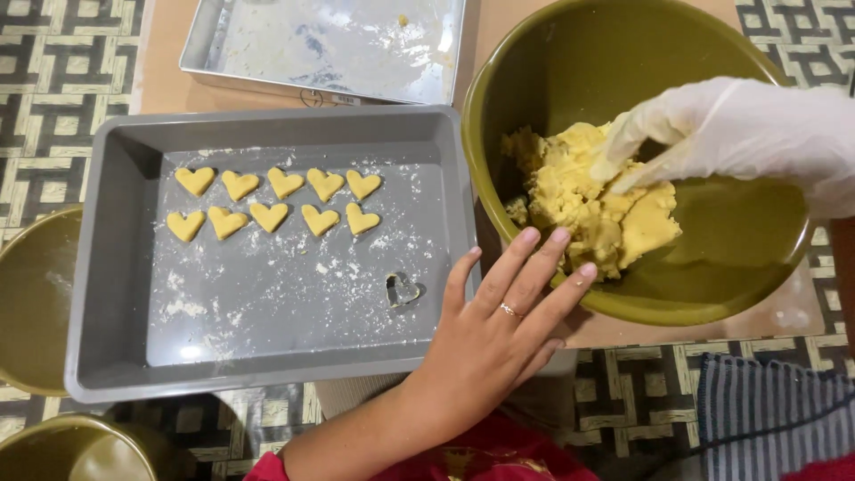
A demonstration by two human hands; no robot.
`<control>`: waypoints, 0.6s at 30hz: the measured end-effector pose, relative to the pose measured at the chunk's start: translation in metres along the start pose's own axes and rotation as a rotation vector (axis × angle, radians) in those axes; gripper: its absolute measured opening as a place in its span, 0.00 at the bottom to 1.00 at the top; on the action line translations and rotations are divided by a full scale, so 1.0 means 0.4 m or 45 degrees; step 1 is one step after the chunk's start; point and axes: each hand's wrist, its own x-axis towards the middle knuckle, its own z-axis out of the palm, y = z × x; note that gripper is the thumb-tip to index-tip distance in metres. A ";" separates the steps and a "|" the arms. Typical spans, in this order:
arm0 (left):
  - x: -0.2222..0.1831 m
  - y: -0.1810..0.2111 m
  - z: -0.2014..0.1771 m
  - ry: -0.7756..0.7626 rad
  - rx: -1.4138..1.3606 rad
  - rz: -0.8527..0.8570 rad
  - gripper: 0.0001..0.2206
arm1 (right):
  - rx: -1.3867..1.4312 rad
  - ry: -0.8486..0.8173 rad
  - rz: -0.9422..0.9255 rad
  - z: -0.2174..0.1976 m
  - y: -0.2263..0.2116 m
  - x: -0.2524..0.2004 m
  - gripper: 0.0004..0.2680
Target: Cutting heart-shaped cookies from a bowl of dough and arranging them on a baking tray.
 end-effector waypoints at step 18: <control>-0.002 -0.008 0.007 0.008 -0.113 0.031 0.39 | -0.401 0.112 -0.456 0.121 -0.020 0.182 0.09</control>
